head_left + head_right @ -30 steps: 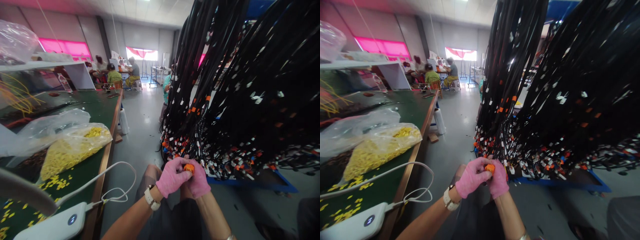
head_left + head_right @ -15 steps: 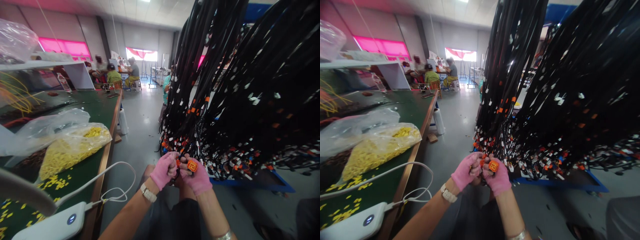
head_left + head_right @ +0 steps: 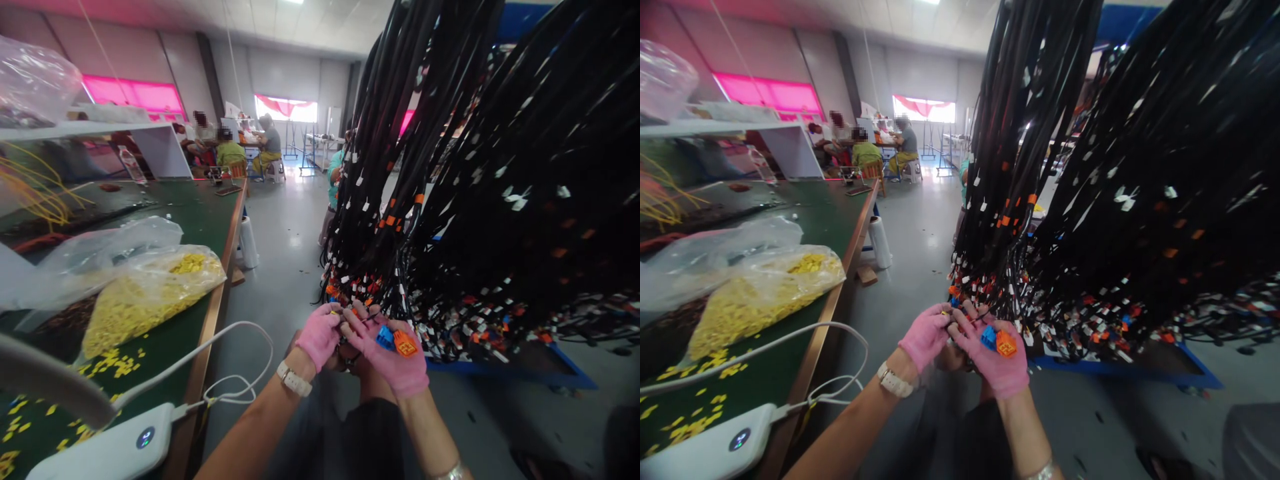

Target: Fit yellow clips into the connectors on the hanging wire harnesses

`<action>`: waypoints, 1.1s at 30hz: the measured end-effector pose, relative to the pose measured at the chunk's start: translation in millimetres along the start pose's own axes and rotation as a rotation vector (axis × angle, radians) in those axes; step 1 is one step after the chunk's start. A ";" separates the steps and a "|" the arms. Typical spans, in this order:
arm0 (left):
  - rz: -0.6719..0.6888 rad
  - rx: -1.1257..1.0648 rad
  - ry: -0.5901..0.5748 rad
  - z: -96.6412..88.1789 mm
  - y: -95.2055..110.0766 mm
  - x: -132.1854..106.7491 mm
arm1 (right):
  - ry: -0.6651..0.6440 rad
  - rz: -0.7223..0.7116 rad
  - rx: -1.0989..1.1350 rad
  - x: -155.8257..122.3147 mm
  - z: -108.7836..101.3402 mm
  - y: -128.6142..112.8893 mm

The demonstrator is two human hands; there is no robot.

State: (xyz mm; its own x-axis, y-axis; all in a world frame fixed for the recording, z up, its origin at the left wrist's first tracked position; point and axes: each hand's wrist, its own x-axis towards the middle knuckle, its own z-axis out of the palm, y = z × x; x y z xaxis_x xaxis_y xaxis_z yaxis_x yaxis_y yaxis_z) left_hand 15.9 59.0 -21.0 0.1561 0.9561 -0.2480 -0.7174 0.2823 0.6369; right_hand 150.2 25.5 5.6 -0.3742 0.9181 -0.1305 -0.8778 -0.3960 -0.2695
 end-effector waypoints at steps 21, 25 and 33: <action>0.262 0.526 -0.233 19.7 17.2 -30.8 | -0.004 -0.057 -0.077 -5.3 10.1 -3.2; 0.170 0.459 -0.292 15.3 15.0 -26.7 | 0.030 -0.073 -0.125 -4.3 2.0 -6.3; 0.197 0.556 -0.358 18.3 14.4 -29.1 | 0.174 -0.303 -0.507 2.1 -10.1 -2.9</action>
State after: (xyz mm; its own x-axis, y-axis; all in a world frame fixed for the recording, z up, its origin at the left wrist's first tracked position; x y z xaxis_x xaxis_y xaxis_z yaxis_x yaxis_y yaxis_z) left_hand 13.4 36.7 8.7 0.3416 0.9339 0.1059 -0.3151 0.0076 0.9490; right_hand 155.0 28.4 -3.5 -0.0380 0.9921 -0.1194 -0.6700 -0.1139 -0.7336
